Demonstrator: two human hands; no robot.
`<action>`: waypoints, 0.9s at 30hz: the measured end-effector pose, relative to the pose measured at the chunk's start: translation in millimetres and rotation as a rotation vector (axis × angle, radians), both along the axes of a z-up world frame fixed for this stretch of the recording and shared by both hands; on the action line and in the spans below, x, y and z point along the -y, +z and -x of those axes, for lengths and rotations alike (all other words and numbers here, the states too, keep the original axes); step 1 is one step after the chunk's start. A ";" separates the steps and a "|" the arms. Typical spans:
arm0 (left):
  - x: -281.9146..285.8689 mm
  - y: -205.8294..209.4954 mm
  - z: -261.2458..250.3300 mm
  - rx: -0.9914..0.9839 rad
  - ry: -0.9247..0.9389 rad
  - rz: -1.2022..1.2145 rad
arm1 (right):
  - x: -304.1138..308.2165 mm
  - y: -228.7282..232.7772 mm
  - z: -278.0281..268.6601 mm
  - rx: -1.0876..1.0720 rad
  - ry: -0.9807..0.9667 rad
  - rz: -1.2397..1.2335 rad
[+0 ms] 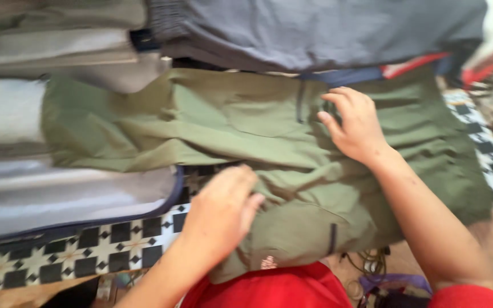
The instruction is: The person folds green pants by hand on a patterned surface and places them into an open suitcase next to other clothes.
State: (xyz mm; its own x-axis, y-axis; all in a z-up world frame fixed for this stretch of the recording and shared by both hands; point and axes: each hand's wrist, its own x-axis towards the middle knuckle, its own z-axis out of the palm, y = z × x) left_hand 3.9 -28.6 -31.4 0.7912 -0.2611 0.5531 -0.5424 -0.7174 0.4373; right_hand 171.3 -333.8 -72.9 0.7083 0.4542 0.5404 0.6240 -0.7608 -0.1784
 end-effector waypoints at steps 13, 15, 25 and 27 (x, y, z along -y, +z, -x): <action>-1.1 23.8 -41.6 -0.834 0.040 -0.143 | 128.0 -23.6 -27.2 -0.262 -0.336 0.156; -9.6 32.1 -41.4 -1.012 -0.098 0.194 | 132.2 -25.2 -29.3 -0.324 -0.369 0.176; -49.9 61.7 -33.6 -0.866 -0.396 0.361 | 129.5 -27.1 -29.9 -0.357 -0.530 0.237; -60.9 79.5 -35.1 -0.876 -0.296 0.261 | 130.1 -27.6 -30.4 -0.356 -0.523 0.234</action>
State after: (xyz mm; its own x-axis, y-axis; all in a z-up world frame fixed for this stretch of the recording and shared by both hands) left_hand 39.0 32.2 48.0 0.8729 -0.4690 -0.1345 -0.0903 -0.4263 0.9001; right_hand 201.7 -463.9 -100.4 0.9834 0.0798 0.1628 0.0967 -0.9904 -0.0988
